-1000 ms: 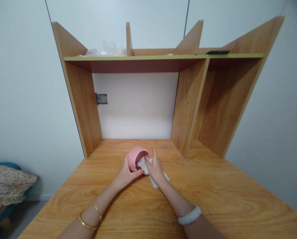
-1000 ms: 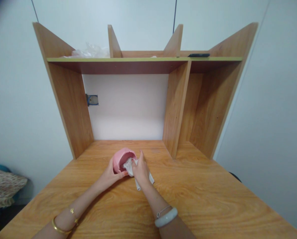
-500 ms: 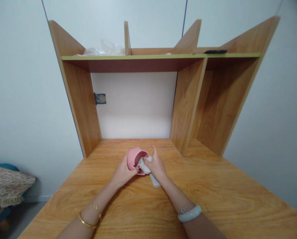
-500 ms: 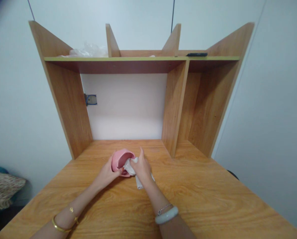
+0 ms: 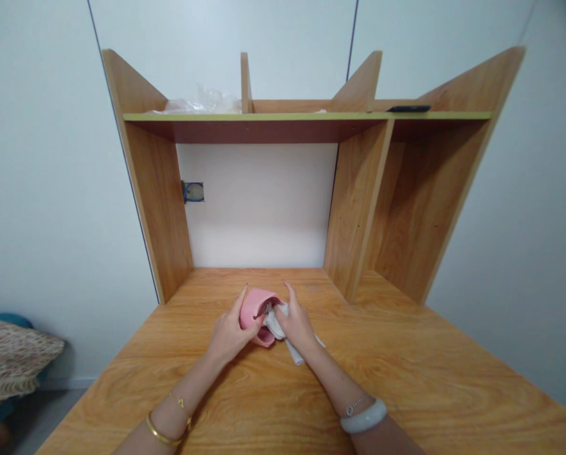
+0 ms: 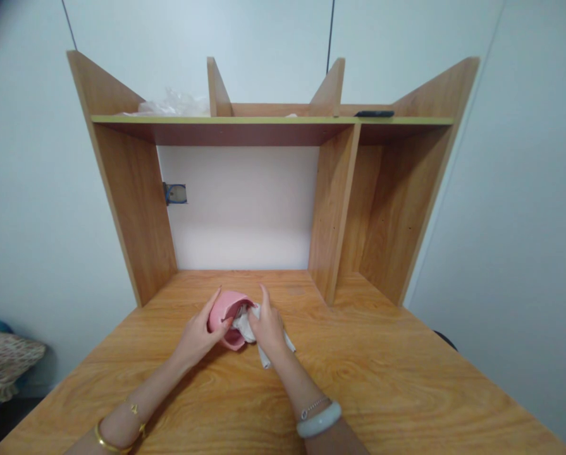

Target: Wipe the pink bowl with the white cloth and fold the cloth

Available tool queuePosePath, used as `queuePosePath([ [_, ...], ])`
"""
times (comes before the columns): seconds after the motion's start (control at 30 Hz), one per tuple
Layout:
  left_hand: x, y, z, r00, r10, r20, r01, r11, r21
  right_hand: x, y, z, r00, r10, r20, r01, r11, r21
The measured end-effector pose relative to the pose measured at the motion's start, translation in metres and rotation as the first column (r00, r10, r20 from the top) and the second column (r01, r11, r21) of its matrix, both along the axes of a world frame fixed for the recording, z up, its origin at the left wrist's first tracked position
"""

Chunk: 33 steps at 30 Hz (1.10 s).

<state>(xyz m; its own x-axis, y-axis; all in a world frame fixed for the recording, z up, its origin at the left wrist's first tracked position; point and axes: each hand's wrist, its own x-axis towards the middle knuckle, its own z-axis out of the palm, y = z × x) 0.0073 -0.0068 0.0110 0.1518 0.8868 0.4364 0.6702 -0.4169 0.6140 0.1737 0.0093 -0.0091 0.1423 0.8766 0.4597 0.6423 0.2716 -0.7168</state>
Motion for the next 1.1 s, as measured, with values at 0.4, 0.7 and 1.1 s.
queuePosePath([
  [0.4, 0.014, 0.007, -0.019, 0.789, -0.28, 0.546, 0.393, 0.914, -0.099, 0.005, 0.017, -0.014, 0.952, -0.011, -0.305, 0.043, 0.994, 0.1],
  [0.7, 0.02, 0.005, -0.023, 0.874, -0.207, 0.44, 0.236, 0.972, -0.011, 0.003, 0.02, -0.012, 0.956, -0.049, -0.291, 0.058, 0.998, 0.024],
  [1.1, 0.009, -0.008, -0.003, 0.997, -0.055, 0.048, 0.049, 0.991, 0.121, -0.006, 0.013, 0.002, 0.948, -0.072, -0.311, 0.066, 0.997, -0.028],
])
